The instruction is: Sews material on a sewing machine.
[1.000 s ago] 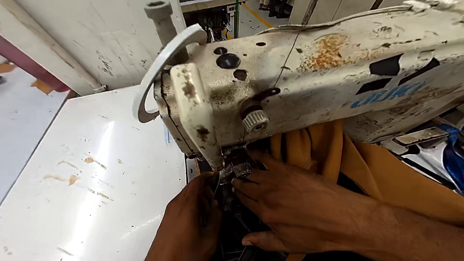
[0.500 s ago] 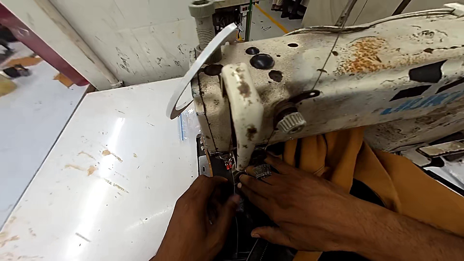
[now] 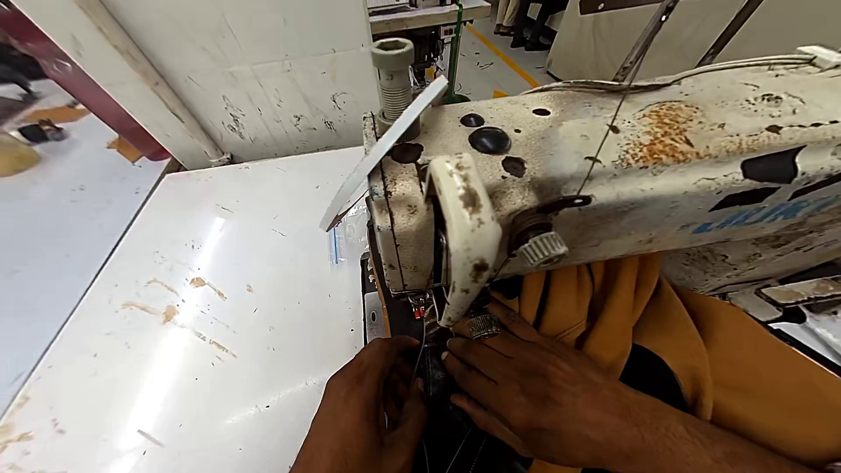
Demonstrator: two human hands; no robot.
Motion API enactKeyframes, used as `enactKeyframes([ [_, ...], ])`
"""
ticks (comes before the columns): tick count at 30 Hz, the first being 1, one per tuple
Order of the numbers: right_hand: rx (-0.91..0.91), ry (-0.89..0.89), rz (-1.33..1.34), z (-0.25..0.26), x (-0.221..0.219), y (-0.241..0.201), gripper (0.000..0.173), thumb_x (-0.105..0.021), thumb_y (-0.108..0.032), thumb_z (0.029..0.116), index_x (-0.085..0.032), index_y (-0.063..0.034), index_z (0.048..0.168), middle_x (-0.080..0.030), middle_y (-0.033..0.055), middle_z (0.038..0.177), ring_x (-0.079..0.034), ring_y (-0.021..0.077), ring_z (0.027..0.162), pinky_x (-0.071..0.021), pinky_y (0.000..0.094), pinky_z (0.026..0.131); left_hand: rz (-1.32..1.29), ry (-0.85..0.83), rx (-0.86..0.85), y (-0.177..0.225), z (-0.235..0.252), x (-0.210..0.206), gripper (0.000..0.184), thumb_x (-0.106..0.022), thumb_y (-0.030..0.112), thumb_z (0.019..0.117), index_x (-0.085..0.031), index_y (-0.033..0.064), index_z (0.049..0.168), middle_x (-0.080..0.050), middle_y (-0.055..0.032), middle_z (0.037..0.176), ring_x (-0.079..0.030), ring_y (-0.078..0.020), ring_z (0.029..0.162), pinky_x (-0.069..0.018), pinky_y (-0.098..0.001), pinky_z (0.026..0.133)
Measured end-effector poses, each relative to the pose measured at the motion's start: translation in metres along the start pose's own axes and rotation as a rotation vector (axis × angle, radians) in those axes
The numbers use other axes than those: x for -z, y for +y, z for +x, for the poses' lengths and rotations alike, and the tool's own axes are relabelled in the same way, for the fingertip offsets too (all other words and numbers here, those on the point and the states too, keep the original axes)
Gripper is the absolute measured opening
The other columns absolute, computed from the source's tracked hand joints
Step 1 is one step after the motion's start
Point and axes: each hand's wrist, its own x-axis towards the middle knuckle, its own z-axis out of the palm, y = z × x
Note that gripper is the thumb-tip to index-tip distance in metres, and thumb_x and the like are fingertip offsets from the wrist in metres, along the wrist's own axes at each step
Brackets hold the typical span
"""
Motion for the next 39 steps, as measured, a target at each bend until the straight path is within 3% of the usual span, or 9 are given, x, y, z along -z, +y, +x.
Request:
enactKeyframes([
  [4,0.036,-0.015,0.013,-0.003,-0.002,0.001,0.041,-0.039,-0.035,0.1098,-0.066,-0.0115,0.131,-0.067,0.0051,0.134,-0.056,0.0246,0.133,-0.0303,0.0524,0.121,0.011,0.02,-0.045,-0.002,-0.001,-0.002,0.033,-0.065,0.028,0.093,-0.068,0.0049,0.117,-0.067,0.0021,0.088,-0.061,-0.001,0.068,-0.0524,-0.0154,0.057],
  [9,0.084,-0.05,0.044,-0.003,0.0,0.003,0.039,-0.039,-0.033,0.11,-0.065,-0.015,0.132,-0.064,0.0008,0.139,-0.055,0.024,0.134,-0.0305,0.0557,0.119,0.044,0.037,-0.11,-0.007,0.001,0.001,0.029,-0.05,0.025,0.1022,-0.073,0.0088,0.11,-0.066,0.0,0.086,-0.061,-0.003,0.069,-0.0527,-0.0172,0.061],
  [15,0.112,-0.076,0.021,-0.003,0.002,0.004,0.038,-0.037,-0.032,0.11,-0.065,-0.0186,0.132,-0.063,-0.0034,0.142,-0.053,0.0231,0.137,-0.0327,0.0576,0.116,0.034,0.048,-0.136,-0.018,0.004,-0.001,0.023,-0.064,0.03,0.0968,-0.078,0.0136,0.106,-0.064,0.0019,0.092,-0.057,0.0029,0.067,-0.0503,-0.0104,0.057],
  [20,0.157,-0.057,0.043,-0.005,0.004,0.005,0.034,-0.041,-0.028,0.1096,-0.065,-0.0167,0.131,-0.065,-0.0015,0.138,-0.055,0.0236,0.135,-0.0342,0.0593,0.116,0.064,0.038,-0.202,-0.019,0.005,0.0,0.025,-0.066,0.031,0.0968,-0.079,0.0129,0.109,-0.063,0.0006,0.091,-0.057,0.0031,0.069,-0.0492,-0.009,0.059],
  [25,0.178,-0.027,0.088,-0.007,0.005,0.005,0.029,-0.044,-0.023,0.1098,-0.066,-0.0122,0.124,-0.068,0.0023,0.131,-0.059,0.0231,0.13,-0.0343,0.058,0.117,0.134,0.062,-0.285,-0.018,0.003,-0.002,0.026,-0.063,0.028,0.0989,-0.08,0.0112,0.11,-0.065,-0.0026,0.093,-0.06,-0.0021,0.08,-0.0508,-0.0109,0.069],
  [28,0.12,0.013,0.063,-0.005,0.004,0.002,0.034,-0.043,-0.031,0.1102,-0.066,-0.0088,0.122,-0.069,0.0062,0.128,-0.059,0.0231,0.131,-0.0329,0.0533,0.12,0.267,0.079,-0.384,-0.018,0.003,-0.006,0.032,-0.059,0.034,0.1018,-0.078,0.0109,0.112,-0.067,-0.0064,0.097,-0.064,-0.0105,0.084,-0.0541,-0.0183,0.074],
  [30,0.035,0.017,0.009,-0.003,0.001,-0.001,0.047,-0.041,-0.041,0.1095,-0.065,-0.0051,0.127,-0.067,0.011,0.133,-0.057,0.026,0.134,-0.0329,0.0506,0.121,0.367,0.085,-0.456,-0.021,0.004,-0.007,0.035,-0.054,0.039,0.1047,-0.076,0.0132,0.113,-0.069,-0.0054,0.107,-0.064,-0.0166,0.097,-0.0521,-0.0286,0.084],
  [33,0.005,-0.034,-0.008,-0.001,-0.001,-0.002,0.056,-0.036,-0.047,0.1094,-0.065,-0.003,0.128,-0.066,0.0134,0.135,-0.055,0.0282,0.136,-0.0312,0.0496,0.122,0.411,0.067,-0.488,-0.023,0.004,-0.007,0.036,-0.05,0.041,0.1065,-0.074,0.0145,0.114,-0.071,-0.0026,0.124,-0.062,-0.0191,0.124,-0.0471,-0.0381,0.107],
  [39,0.02,0.073,0.008,-0.002,0.01,0.0,0.054,-0.039,-0.05,0.1085,-0.067,-0.0063,0.125,-0.068,0.0099,0.132,-0.059,0.0254,0.132,-0.0301,0.0532,0.122,0.396,0.06,-0.462,-0.025,0.003,-0.009,0.044,-0.048,0.043,0.1069,-0.071,0.0096,0.124,-0.07,-0.0051,0.127,-0.064,-0.0185,0.122,-0.0496,-0.0317,0.106],
])
